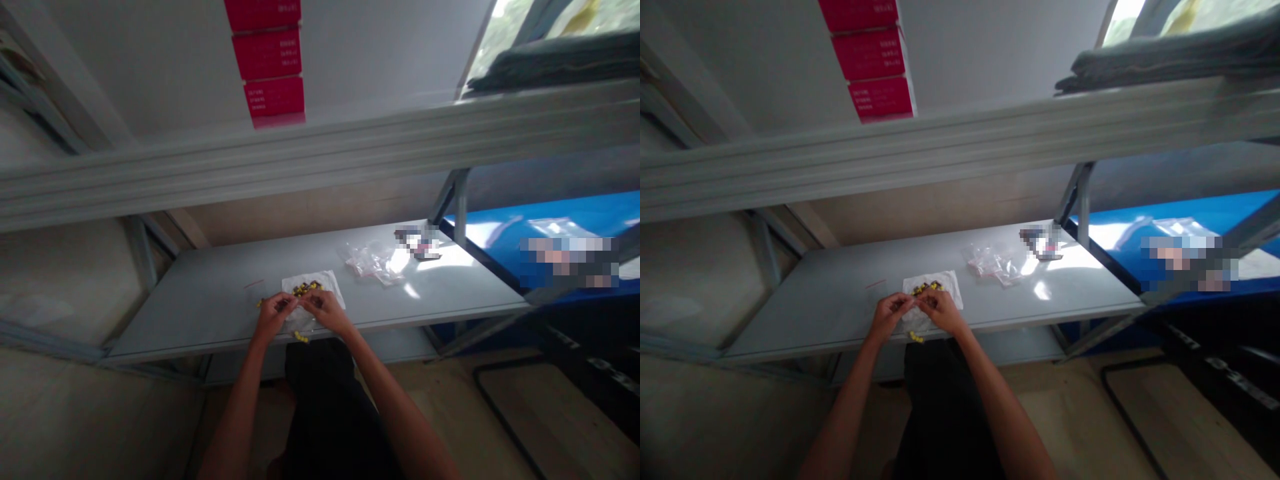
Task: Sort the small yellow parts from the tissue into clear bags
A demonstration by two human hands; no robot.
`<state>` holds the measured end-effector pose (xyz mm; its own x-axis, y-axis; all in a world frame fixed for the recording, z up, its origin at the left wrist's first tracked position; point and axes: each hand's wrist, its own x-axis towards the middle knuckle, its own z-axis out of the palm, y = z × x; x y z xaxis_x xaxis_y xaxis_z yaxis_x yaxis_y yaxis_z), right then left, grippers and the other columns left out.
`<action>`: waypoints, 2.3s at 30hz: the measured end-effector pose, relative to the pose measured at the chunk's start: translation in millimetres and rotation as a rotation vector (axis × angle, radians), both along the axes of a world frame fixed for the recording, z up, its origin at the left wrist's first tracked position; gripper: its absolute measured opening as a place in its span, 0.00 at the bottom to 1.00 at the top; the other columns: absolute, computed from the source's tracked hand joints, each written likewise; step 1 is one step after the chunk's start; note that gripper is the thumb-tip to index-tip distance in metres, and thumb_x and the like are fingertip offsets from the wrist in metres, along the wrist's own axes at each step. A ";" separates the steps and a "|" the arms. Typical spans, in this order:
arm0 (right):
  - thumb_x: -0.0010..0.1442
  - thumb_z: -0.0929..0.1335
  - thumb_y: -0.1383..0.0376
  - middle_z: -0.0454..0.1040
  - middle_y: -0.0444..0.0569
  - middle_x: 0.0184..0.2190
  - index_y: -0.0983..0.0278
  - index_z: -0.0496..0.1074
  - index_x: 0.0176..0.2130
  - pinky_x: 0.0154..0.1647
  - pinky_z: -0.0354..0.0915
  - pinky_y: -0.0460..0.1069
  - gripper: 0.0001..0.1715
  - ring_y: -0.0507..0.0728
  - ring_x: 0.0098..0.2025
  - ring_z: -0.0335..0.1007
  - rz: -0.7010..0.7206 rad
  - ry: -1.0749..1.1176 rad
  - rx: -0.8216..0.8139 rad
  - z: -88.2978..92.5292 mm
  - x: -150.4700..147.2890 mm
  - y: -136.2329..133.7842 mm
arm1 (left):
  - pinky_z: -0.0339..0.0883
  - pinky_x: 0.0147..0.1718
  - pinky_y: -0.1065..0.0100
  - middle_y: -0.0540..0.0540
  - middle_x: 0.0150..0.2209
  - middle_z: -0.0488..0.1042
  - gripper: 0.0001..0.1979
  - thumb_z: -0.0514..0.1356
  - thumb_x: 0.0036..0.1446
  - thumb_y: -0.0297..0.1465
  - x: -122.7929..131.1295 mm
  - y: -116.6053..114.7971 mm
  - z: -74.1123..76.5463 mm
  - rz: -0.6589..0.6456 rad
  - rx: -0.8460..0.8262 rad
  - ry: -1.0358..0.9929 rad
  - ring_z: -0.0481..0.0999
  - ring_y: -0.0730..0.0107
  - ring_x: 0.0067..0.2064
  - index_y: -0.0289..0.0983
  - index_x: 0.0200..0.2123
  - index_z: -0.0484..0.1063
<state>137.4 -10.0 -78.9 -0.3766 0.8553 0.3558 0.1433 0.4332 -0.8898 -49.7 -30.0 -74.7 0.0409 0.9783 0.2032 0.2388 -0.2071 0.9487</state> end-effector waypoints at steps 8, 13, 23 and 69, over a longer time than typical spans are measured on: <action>0.65 0.67 0.51 0.77 0.48 0.30 0.65 0.78 0.37 0.32 0.59 0.47 0.20 0.53 0.30 0.66 -0.014 0.019 -0.002 -2.2 -2.6 0.5 | 0.68 0.36 0.69 0.46 0.31 0.79 0.15 0.65 0.56 0.43 -0.4 -0.2 -1.9 0.009 -0.004 -0.026 0.77 0.66 0.35 0.35 0.32 0.78; 0.65 0.67 0.52 0.78 0.49 0.31 0.65 0.78 0.38 0.33 0.60 0.47 0.20 0.53 0.30 0.68 -0.015 0.025 0.005 -2.3 -2.6 0.6 | 0.68 0.38 0.69 0.45 0.33 0.80 0.14 0.65 0.56 0.42 -1.2 0.4 -3.4 0.012 0.005 -0.015 0.77 0.65 0.37 0.36 0.33 0.79; 0.66 0.66 0.53 0.78 0.49 0.32 0.64 0.78 0.37 0.34 0.60 0.47 0.18 0.54 0.32 0.68 -0.013 -0.010 0.041 0.5 -0.5 -0.7 | 0.67 0.38 0.69 0.46 0.31 0.78 0.15 0.65 0.55 0.43 0.0 -0.4 1.4 -0.017 -0.005 0.005 0.76 0.65 0.35 0.36 0.31 0.77; 0.65 0.67 0.56 0.68 0.43 0.22 0.65 0.75 0.28 0.29 0.52 0.46 0.20 0.51 0.26 0.59 0.006 -0.005 0.034 1.6 -1.3 -2.6 | 0.67 0.37 0.68 0.46 0.30 0.79 0.13 0.67 0.52 0.41 -2.7 2.4 -3.5 0.012 -0.026 0.018 0.77 0.65 0.35 0.35 0.30 0.79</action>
<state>136.1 -12.6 -77.3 -0.3833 0.8408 0.3823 0.1453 0.4637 -0.8740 -52.5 -27.7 -78.2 0.0324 0.9838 0.1766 0.2585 -0.1789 0.9493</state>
